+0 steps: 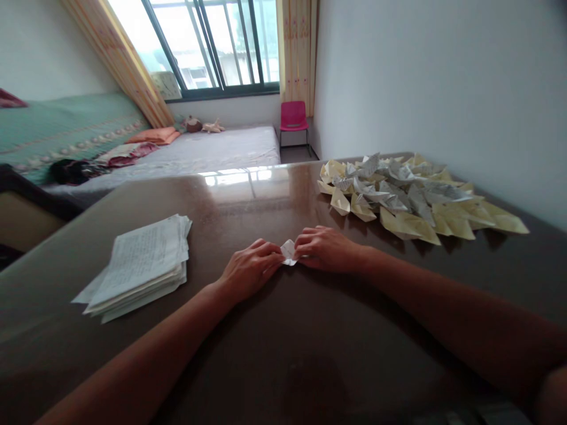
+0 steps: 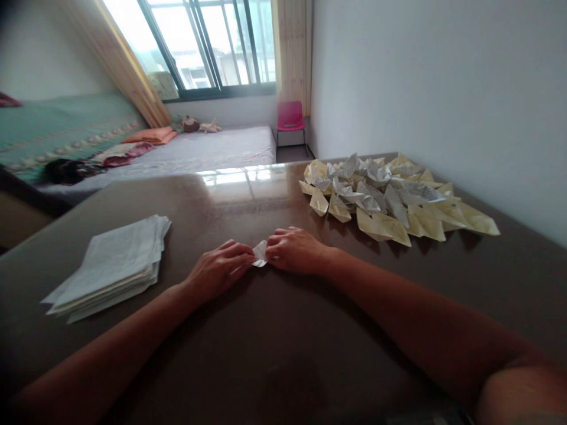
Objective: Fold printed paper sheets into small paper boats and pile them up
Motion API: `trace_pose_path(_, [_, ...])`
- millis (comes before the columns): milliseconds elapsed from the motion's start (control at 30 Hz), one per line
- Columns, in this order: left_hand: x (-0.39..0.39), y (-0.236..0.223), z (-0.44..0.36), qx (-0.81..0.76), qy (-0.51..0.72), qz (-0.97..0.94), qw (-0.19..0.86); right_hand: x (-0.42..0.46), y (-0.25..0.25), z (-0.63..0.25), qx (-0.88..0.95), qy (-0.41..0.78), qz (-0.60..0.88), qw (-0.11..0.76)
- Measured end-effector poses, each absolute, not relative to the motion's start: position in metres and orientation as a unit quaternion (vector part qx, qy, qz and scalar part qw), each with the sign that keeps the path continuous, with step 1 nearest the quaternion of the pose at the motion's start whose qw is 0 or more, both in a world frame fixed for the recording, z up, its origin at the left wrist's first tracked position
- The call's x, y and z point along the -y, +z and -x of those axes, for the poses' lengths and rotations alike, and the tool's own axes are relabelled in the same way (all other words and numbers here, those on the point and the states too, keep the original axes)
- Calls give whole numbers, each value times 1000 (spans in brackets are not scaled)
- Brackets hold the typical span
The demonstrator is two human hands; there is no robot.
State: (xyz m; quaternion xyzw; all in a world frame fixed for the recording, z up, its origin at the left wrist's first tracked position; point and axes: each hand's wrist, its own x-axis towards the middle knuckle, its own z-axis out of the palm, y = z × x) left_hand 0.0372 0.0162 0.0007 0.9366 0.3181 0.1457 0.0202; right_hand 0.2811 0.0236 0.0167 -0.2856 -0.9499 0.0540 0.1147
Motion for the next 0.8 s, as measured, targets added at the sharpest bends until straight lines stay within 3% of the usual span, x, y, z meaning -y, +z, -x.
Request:
trace_pose_path(167, [-23, -3, -38, -354, 170, -916, 78, -27, 9, -280, 899, 183, 373, 139])
trace_pose_path(400, [-32, -7, -47, -488, 189, -838, 153, -26, -2, -270, 828, 206, 493, 170])
trace_pose_path(800, [-26, -8, -55, -473, 147, -869, 5, -21, 1, -266, 838, 148, 507, 139])
